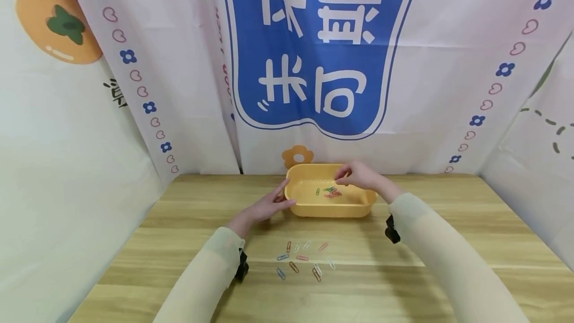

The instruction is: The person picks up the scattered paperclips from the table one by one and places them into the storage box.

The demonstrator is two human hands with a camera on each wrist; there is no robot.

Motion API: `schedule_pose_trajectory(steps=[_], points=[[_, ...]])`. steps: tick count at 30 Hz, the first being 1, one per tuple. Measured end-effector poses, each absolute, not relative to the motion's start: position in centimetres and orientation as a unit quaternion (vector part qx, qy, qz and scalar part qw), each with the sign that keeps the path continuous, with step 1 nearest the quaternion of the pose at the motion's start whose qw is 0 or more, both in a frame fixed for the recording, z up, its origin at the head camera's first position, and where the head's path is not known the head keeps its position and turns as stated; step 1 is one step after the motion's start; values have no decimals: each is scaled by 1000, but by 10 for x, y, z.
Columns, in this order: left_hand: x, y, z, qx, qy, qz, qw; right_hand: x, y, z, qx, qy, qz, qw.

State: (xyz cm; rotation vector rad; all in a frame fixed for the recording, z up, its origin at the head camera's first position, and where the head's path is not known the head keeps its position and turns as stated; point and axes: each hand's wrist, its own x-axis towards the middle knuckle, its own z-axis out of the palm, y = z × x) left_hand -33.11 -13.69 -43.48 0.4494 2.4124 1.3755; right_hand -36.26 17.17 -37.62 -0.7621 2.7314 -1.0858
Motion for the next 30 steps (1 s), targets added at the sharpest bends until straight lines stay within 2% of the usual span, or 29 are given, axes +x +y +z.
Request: schedule_pose_trajectory(steps=[9,12,15,21,30], points=[[-337,-137,-433,166,844,483,164,-318,163,-364,-353,866,-352,38],[-338,-136,-432,166,844,484,163,-302,158,-370,-387,860,-332,37],[-338,-136,-433,163,845,483,163,-290,153,-383,-405,853,-323,59],[-336,-137,-434,164,853,469,159,-278,146,-411,-407,849,-316,119],[-336,-139,-438,163,858,460,157,-275,133,-434,-414,856,-285,122]])
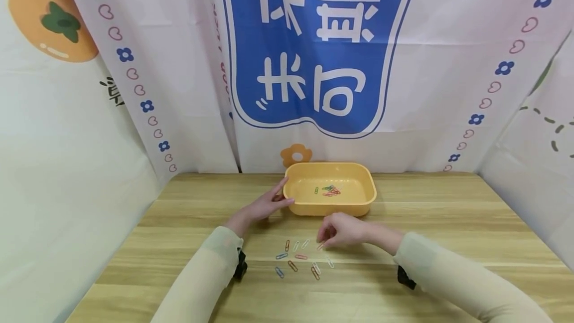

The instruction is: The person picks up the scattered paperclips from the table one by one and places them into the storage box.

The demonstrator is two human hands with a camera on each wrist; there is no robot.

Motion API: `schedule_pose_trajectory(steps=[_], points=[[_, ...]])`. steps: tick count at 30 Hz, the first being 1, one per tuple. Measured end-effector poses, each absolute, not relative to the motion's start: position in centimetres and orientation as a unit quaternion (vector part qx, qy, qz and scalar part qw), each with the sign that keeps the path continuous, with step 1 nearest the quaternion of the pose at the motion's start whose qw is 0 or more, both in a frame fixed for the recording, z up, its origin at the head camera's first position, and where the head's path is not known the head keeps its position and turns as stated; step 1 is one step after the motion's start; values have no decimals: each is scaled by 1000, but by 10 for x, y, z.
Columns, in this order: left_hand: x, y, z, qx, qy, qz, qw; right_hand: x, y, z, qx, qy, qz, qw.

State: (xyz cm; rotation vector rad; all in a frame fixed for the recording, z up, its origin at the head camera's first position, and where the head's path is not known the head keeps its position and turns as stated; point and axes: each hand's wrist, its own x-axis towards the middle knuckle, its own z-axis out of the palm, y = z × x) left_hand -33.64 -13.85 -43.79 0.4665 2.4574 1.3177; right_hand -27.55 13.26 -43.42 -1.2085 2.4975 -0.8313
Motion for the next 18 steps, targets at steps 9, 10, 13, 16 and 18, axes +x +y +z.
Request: schedule_pose_trajectory(steps=[9,10,13,16,18], points=[[-334,-137,-436,163,847,479,163,-276,130,-433,-432,852,-271,114],[-334,-137,-436,163,846,480,163,-276,130,-433,-435,851,-271,115],[-334,-138,-436,163,847,479,161,-277,129,-434,-435,851,-270,120],[-334,-138,-436,160,850,476,160,-277,129,-434,-433,851,-269,121],[-335,-137,-437,158,852,474,160,-277,129,-434,-431,852,-271,122]])
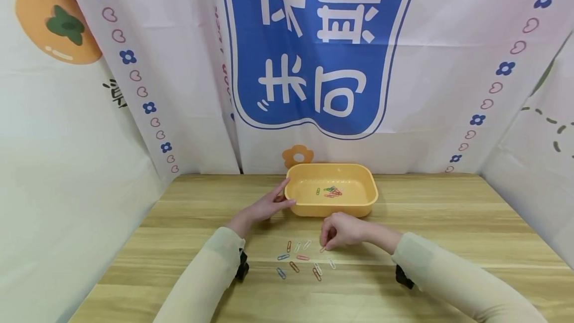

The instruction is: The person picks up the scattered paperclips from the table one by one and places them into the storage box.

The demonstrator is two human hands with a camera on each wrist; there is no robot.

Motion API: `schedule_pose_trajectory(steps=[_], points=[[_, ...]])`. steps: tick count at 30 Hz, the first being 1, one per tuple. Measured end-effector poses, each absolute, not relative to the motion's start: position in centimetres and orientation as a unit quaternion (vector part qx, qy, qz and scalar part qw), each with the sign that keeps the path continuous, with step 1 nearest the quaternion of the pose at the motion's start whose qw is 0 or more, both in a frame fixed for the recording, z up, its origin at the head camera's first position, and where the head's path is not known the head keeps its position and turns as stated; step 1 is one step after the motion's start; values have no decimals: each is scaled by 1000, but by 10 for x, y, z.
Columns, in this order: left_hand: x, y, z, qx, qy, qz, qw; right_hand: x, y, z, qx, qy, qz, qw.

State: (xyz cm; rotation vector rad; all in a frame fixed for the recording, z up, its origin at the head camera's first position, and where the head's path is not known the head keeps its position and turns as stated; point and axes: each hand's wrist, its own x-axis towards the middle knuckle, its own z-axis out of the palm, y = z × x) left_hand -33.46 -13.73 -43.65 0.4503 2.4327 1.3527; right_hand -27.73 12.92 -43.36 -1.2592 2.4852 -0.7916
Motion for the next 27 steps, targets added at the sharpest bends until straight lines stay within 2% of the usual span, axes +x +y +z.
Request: schedule_pose_trajectory(steps=[18,27], points=[[-335,-138,-438,165,853,468,160,-276,135,-429,-424,824,-334,172],[-336,-139,-437,170,848,475,164,-269,144,-406,-406,833,-339,162]])
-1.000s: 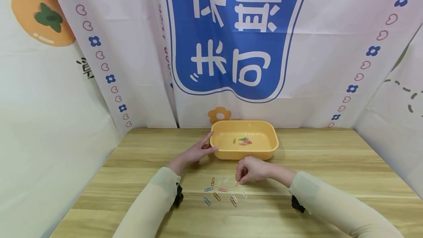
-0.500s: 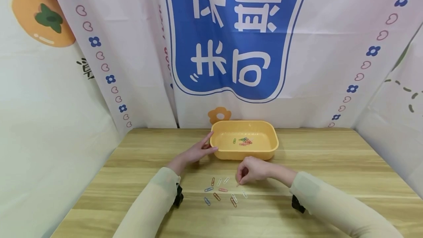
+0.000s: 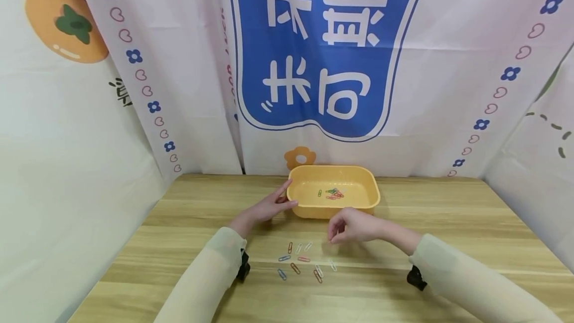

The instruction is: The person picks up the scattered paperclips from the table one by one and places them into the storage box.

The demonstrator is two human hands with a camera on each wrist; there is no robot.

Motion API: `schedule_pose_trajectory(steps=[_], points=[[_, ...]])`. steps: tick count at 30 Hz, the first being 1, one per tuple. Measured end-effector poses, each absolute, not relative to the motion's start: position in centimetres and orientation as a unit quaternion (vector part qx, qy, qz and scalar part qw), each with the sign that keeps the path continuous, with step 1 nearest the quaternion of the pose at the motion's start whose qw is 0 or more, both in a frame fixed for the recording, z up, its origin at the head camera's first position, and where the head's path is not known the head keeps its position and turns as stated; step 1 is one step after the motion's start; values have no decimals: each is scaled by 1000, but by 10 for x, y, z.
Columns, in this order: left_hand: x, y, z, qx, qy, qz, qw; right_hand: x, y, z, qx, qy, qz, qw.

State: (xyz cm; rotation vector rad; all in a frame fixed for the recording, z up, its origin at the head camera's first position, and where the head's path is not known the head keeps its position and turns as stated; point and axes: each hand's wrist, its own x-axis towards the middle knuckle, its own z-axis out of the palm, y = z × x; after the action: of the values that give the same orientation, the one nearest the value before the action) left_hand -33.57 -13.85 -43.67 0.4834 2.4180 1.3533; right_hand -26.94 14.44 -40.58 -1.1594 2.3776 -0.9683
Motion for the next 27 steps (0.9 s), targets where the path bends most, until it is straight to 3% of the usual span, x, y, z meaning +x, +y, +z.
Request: schedule_pose_trajectory(steps=[27], points=[[-336,-138,-438,169,844,482,165,-276,186,-337,-395,838,-357,116]])
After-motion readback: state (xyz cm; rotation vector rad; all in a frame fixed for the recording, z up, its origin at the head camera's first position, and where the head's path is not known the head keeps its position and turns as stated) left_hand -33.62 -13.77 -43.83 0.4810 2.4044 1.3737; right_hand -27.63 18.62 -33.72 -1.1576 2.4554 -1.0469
